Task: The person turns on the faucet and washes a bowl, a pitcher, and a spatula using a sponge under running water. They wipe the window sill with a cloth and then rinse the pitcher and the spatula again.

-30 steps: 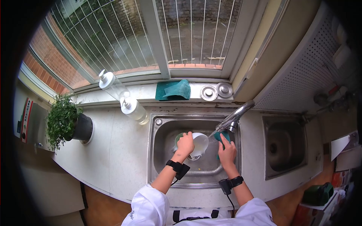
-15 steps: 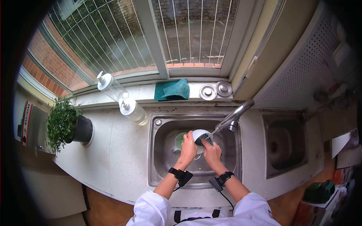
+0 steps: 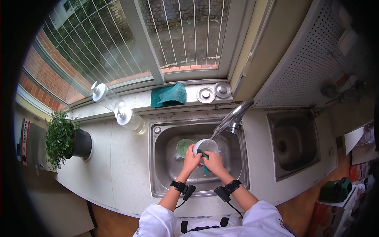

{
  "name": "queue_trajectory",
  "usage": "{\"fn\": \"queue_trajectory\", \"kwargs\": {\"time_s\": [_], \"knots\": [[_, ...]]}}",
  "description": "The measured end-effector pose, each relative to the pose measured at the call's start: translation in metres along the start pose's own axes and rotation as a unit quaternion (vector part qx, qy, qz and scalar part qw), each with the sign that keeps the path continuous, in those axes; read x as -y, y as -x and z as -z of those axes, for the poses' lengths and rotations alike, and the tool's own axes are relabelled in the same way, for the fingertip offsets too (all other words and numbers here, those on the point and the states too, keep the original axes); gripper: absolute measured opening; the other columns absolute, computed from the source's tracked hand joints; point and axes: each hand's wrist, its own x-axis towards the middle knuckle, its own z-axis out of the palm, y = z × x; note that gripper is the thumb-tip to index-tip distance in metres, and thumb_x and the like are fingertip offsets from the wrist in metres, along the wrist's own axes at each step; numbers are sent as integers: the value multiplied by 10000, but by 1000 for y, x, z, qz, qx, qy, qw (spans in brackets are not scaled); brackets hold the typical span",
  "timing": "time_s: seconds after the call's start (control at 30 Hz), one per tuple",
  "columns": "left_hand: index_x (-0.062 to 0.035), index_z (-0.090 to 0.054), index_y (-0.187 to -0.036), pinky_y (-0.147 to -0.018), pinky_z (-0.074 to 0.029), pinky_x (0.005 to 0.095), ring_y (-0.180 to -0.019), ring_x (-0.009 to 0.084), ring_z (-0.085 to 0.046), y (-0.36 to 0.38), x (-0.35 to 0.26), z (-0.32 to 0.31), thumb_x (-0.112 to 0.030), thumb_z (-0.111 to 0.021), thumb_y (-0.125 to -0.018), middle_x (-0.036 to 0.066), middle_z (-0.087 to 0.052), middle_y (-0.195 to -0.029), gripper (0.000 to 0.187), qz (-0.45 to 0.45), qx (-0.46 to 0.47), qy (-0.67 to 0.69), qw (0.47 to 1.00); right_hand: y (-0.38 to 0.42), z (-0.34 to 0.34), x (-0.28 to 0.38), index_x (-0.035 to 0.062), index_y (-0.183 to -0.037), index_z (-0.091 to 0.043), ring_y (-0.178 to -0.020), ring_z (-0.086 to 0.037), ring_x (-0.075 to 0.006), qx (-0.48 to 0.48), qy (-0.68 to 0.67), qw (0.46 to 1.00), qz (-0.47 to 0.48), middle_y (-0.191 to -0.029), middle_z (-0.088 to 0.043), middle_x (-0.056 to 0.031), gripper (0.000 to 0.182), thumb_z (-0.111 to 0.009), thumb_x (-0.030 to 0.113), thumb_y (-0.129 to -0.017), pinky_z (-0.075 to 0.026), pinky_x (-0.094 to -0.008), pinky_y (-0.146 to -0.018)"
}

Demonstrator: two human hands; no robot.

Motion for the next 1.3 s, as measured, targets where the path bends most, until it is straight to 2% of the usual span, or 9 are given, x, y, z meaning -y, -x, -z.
{"fn": "queue_trajectory", "kwargs": {"time_s": [0.1, 0.27, 0.5, 0.6, 0.7, 0.9, 1.0, 1.13, 1.3], "knots": [[-144, -268, -1329, -784, -541, 499, -1035, 390, -553, 5, -22, 15, -286, -582, -840, 114, -352, -1333, 598, 160, 101, 199, 962, 6, 18, 31, 105, -1044, -663, -796, -627, -303, -79, 151, 981, 95, -924, -679, -115, 301, -632, 185, -756, -496, -374, -698], [-144, -292, -1321, -821, -514, 509, -1079, 351, -547, 3, -2, 21, -337, -577, -855, 125, -428, -1271, 579, 174, 187, 431, 865, 4, 9, 31, 123, -999, -675, -880, -585, -281, -162, 311, 927, 132, -1002, -657, -110, 269, -629, 177, -740, -488, -381, -738], [-117, -508, -1203, -896, -456, 493, -1099, 272, -536, -11, 15, 27, -381, -554, -884, 113, -551, -1162, 417, 237, 217, 598, 734, 10, 10, 55, 50, -918, -697, -875, -596, -273, 62, 134, 981, 126, -873, -651, -155, 240, -619, 125, -704, -497, -382, -714], [-111, -481, -1246, -906, -454, 491, -1125, 267, -514, 1, 13, 23, -403, -563, -885, 99, -531, -1207, 471, 189, 192, 557, 786, 10, 25, 51, 44, -880, -703, -875, -597, -242, 174, 377, 896, 161, -881, -646, -135, 245, -645, 143, -664, -501, -376, -701], [-104, -461, -1273, -953, -406, 513, -1157, 281, -489, -1, 12, 12, -389, -565, -891, 113, -507, -1247, 488, 173, 195, 604, 754, 9, 11, 37, 54, -928, -685, -900, -576, -211, -17, 402, 900, 169, -869, -651, -94, 278, -643, 173, -680, -501, -348, -668], [-79, -429, -1274, -885, -473, 476, -1058, 329, -550, -34, 45, -4, -457, -531, -891, 149, -525, -1205, 548, 134, 144, 607, 770, 19, -14, 49, 13, -1030, -634, -845, -569, -298, -67, -17, 995, 73, -898, -631, -143, 327, -616, 209, -769, -492, -388, -660], [-67, -424, -1274, -875, -483, 459, -1066, 329, -545, -21, 27, 1, -487, -485, -904, 160, -524, -1202, 564, 195, 150, 633, 734, 16, -16, 43, 38, -1071, -614, -849, -553, -285, -97, 123, 957, 245, -995, -631, -152, 346, -627, 184, -758, -478, -396, -679], [-22, -427, -1246, -910, -468, 497, -1109, 365, -519, -22, 40, 0, -428, -346, -966, 181, -512, -1211, 499, 260, 110, 549, 786, 7, 19, 32, 56, -995, -629, -862, -553, -269, 21, 222, 938, 266, -959, -664, -99, 331, -661, 176, -689, -457, -392, -681], [24, -262, -1318, -605, -614, 370, -802, 376, -652, -19, 37, 6, -37, -306, -896, 220, -517, -1121, 428, 175, 57, 267, 946, 9, 15, 2, 89, -991, -661, -818, -566, -275, -7, 257, 928, 268, -822, -649, -120, 345, -663, 168, -656, -459, -388, -670]]}}
